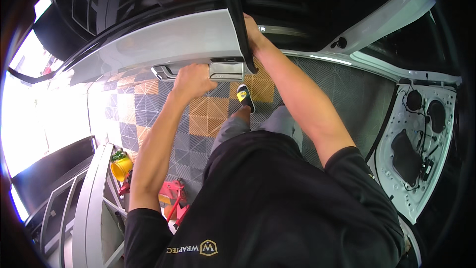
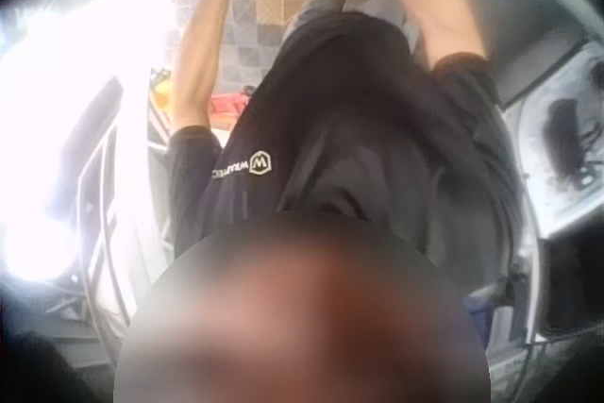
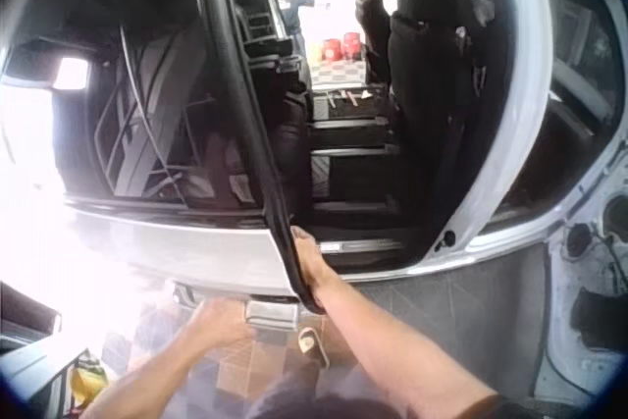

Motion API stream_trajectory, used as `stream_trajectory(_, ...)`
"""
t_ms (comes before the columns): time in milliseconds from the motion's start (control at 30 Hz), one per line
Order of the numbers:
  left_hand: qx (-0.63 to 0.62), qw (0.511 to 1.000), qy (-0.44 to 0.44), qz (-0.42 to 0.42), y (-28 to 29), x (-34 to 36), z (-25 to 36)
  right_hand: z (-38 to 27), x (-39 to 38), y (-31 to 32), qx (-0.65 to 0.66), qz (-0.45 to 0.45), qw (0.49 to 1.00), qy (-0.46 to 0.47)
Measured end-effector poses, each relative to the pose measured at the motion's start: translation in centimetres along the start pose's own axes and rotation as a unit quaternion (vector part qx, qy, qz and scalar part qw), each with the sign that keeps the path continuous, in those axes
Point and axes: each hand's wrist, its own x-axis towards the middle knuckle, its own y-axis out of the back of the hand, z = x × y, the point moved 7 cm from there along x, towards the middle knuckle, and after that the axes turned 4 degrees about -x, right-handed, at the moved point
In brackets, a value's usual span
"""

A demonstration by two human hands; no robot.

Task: The person removes a car door handle using an Allen key, then installs a new chrome door handle on the same door. The person also interacts with the vehicle's touchscreen and retrieves tools from a nearby toolbox.

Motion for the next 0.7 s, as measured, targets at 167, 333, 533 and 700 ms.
stream_trajectory(167, -0.004, 0.999, 0.002, -0.051, -0.2, 0.9, -0.6, -0.1, -0.4, -0.2, -0.001, -0.008, 1.0, -0.008)
stream_trajectory(333, -0.021, 0.999, -0.003, -0.035, 0.3, 1.1, -0.4, -0.2, -0.5, -0.5, 0.01, -0.014, 1.0, -0.011)
stream_trajectory(533, -0.004, 0.999, 0.017, -0.029, 0.2, 1.2, -0.3, -0.1, -0.7, -0.6, 0.025, -0.025, 0.999, 0.001)
stream_trajectory(700, -0.043, 0.998, 0.04, 0.035, 0.5, 0.7, 0.1, 0.0, -0.8, -0.4, 0.006, -0.022, 1.0, 0.013)
